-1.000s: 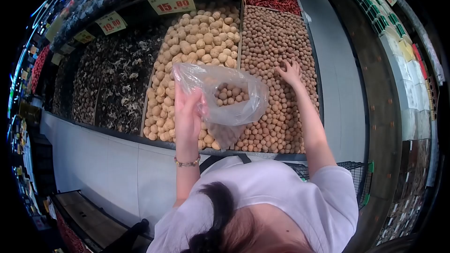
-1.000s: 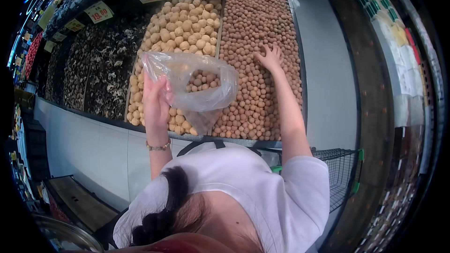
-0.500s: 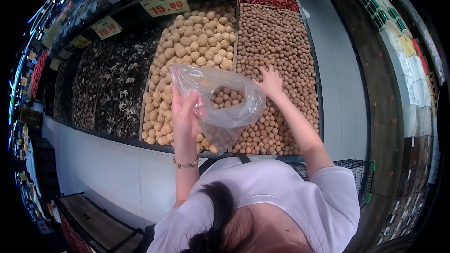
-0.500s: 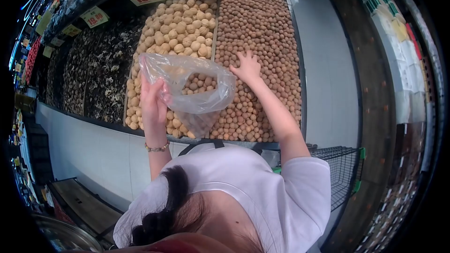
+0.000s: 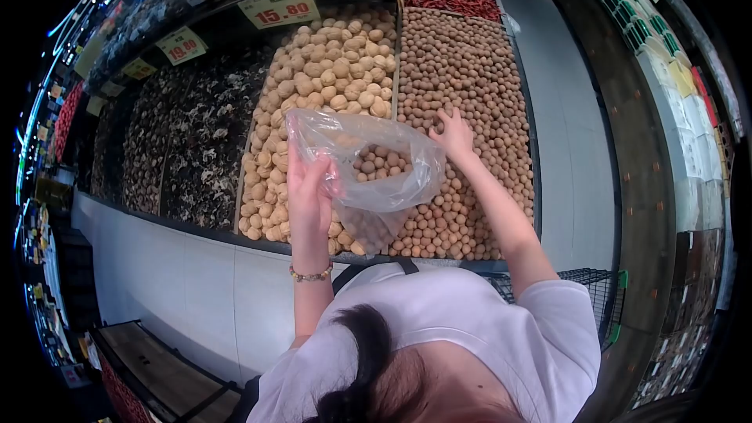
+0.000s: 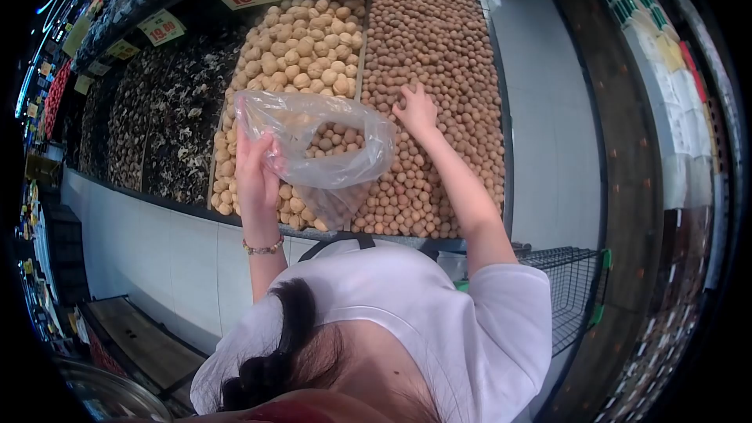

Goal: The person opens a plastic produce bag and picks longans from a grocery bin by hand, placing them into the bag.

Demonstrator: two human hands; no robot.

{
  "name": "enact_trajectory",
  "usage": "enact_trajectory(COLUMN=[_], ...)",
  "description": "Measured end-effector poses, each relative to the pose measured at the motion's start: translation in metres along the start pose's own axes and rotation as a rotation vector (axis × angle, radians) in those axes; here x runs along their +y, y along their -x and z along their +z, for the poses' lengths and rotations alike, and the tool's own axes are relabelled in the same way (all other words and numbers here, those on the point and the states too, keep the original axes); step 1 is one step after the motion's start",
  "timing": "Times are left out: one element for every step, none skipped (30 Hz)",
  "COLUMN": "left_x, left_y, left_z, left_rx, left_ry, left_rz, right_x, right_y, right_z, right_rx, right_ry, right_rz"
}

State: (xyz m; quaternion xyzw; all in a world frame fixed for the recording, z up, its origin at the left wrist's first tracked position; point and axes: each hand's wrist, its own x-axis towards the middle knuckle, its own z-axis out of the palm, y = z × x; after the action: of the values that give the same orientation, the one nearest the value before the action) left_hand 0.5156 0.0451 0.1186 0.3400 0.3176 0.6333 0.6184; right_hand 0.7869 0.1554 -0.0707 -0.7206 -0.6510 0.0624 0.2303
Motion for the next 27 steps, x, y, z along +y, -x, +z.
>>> enact_trajectory(left_x=[0.0, 0.0, -0.001, 0.0, 0.0, 0.001, 0.001, 0.001, 0.002, 0.001, 0.002, 0.001, 0.001, 0.0, 0.0, 0.001, 0.001, 0.0, -0.001, -0.002, -0.002, -0.002, -0.003, -0.004, -0.004, -0.005, -0.006], left_y=[0.0, 0.001, 0.001, 0.001, 0.001, 0.002, 0.003, 0.003, 0.003, 0.003, 0.003, 0.003, 0.003, 0.003, 0.003, 0.003, 0.002, 0.002, 0.003, 0.002, 0.001, 0.001, 0.0, 0.0, 0.0, 0.0, 0.001], left_z=[-0.001, -0.001, -0.002, -0.003, -0.004, -0.003, -0.003, -0.002, -0.002, -0.001, -0.001, -0.002, -0.004, -0.004, -0.004, -0.003, -0.002, -0.002, -0.003, -0.003, -0.002, -0.002, -0.001, 0.001, 0.004, 0.006, 0.007], left_rx=[-0.004, -0.008, -0.001, 0.006, 0.015, 0.019, 0.022, 0.024, 0.027, 0.03, 0.033, 0.024, 0.015, 0.007, 0.004, 0.0, -0.005, -0.006, -0.006, -0.007, -0.012, -0.017, -0.022, -0.026, -0.031, -0.036, -0.061], left_ry=[0.001, 0.001, 0.006, 0.01, 0.013, 0.012, 0.011, 0.012, 0.009, 0.006, 0.003, 0.005, 0.006, 0.007, 0.011, 0.014, 0.018, 0.018, 0.018, 0.018, 0.015, 0.011, 0.007, 0.008, 0.009, 0.01, 0.017], left_rz=[-0.002, -0.003, -0.008, -0.01, -0.011, -0.011, -0.012, -0.013, -0.013, -0.015, -0.016, -0.018, -0.019, -0.02, -0.016, -0.013, -0.01, -0.011, -0.012, -0.01, -0.007, -0.006, -0.008, -0.011, -0.018, -0.025, -0.027], right_x=[0.002, 0.003, 0.004, 0.003, 0.003, 0.004, 0.004, 0.005, 0.008, 0.013, 0.017, 0.02, 0.023, 0.028, 0.025, 0.023, 0.024, 0.015, 0.005, -0.007, -0.021, -0.035, -0.053, -0.073, -0.089, -0.1, -0.11], right_y=[-0.001, -0.003, -0.004, -0.006, -0.008, -0.008, -0.008, -0.009, -0.01, -0.012, -0.014, -0.016, -0.018, -0.023, -0.025, -0.027, -0.027, -0.025, -0.021, -0.019, -0.018, -0.015, -0.01, -0.005, 0.002, 0.01, 0.018], right_z=[0.001, 0.001, -0.001, -0.002, -0.003, -0.001, 0.0, 0.001, 0.002, 0.007, 0.013, 0.017, 0.02, 0.022, 0.016, 0.012, 0.003, -0.017, -0.037, -0.057, -0.076, -0.096, -0.119, -0.141, -0.158, -0.17, -0.178], right_rx=[0.01, 0.021, 0.02, 0.019, 0.017, 0.052, 0.066, 0.081, 0.096, 0.128, 0.191, 0.255, 0.318, 0.307, 0.295, 0.281, 0.18, 0.137, 0.093, 0.083, 0.072, 0.061, 0.011, -0.037, -0.083, -0.217, -0.349], right_ry=[-0.015, -0.03, -0.067, -0.106, -0.146, -0.157, -0.182, -0.205, -0.226, -0.251, -0.29, -0.329, -0.368, -0.521, -0.674, -0.826, -0.93, -1.073, -1.215, -1.306, -1.397, -1.488, -1.552, -1.613, -1.671, -1.613, -1.548], right_rz=[-0.007, -0.015, 0.004, 0.02, 0.035, 0.05, 0.063, 0.075, 0.088, 0.06, 0.038, 0.016, -0.006, 0.033, 0.074, 0.116, 0.326, 0.403, 0.48, 0.469, 0.456, 0.444, 0.361, 0.281, 0.202, 0.08, -0.041])
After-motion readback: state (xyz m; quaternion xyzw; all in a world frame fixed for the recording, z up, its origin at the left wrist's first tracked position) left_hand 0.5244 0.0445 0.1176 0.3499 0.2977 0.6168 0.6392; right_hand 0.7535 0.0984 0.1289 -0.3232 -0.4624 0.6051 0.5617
